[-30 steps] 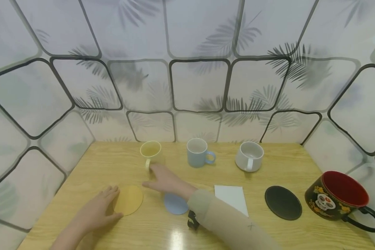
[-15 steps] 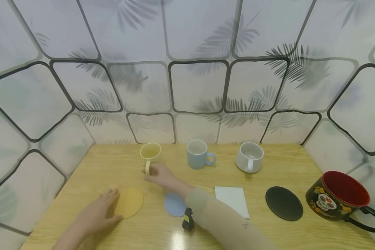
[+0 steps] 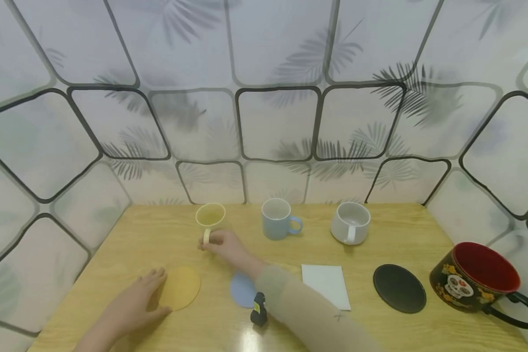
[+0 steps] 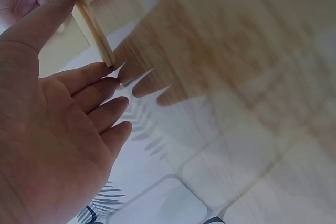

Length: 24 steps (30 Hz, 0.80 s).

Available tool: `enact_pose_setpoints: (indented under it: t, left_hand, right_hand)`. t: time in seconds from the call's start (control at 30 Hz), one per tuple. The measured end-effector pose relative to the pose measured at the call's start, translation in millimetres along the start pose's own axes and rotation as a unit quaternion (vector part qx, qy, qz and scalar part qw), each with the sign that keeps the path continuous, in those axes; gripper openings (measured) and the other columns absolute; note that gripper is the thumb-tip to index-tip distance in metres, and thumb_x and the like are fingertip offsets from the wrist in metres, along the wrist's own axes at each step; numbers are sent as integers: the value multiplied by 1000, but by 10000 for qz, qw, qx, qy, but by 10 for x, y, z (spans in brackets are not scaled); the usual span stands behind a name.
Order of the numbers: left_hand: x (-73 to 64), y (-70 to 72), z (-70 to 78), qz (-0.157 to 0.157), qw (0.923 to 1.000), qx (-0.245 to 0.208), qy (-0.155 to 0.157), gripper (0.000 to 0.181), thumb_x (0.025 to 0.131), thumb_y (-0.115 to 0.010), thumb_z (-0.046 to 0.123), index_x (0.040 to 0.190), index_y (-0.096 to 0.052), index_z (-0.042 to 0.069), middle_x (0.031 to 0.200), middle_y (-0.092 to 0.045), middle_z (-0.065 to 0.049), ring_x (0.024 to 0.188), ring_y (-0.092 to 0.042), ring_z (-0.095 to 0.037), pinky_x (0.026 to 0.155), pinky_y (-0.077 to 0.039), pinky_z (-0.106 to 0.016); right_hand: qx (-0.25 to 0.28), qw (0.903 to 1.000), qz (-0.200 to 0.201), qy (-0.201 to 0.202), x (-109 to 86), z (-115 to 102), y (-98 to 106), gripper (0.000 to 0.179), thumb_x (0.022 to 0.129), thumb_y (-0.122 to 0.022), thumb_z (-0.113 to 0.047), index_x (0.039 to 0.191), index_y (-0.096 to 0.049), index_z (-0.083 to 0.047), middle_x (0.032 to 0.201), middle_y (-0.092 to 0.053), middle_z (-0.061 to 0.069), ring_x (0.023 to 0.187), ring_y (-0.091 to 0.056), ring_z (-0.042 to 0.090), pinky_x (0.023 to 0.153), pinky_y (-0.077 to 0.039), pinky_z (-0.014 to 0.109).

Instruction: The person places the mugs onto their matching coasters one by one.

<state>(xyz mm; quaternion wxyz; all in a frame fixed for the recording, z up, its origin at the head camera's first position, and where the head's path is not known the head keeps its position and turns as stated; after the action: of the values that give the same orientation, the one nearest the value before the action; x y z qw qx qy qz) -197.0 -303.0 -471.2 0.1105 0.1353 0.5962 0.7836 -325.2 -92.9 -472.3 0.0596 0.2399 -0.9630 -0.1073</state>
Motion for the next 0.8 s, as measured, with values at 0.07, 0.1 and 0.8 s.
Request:
enact_pose_setpoints:
  t: [0.07,0.1,0.8]
  left_hand:
    - [-3,0,-4,4,10000,-11,19,86,82,-88,45,140,-60,-11,150,-55,-34,139,-53,-56,117,-42,-69]
    - [-2,3,-2,8,10000,-12,15,86,82,-88,45,140,-60,-11,150,-55,-35,139,-53,-56,117,-41,-70]
    - [-7,26,26,-62,10000,63,17,87,82,-88,46,141,-59,-12,151,-55,-34,140,-54,-54,117,-42,-67]
  right_hand:
    - [-96,9997,208,-96,9,-4,4,18,97,-76,-12,111,-80,-1,117,-81,15,116,-75,27,95,-60,21]
    - [-148,9994,293,-141,10,-10,7,17,96,-78,-13,109,-81,-2,116,-81,13,115,-76,26,93,-60,20]
    - [-440,9978,457,-182,-64,-28,39,14,89,-85,-16,100,-84,-7,108,-83,9,113,-77,26,96,-63,28]
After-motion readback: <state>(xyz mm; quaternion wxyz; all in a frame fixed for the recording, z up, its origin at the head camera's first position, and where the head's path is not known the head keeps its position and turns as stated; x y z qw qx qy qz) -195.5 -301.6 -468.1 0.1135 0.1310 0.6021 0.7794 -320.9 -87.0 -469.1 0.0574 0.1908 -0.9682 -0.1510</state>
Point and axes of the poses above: each hand's wrist, its own x-axis towards the middle knuckle, its own y-axis out of the back of the hand, z = x × y, the point moved 5 cm from there along x, towards the middle knuckle
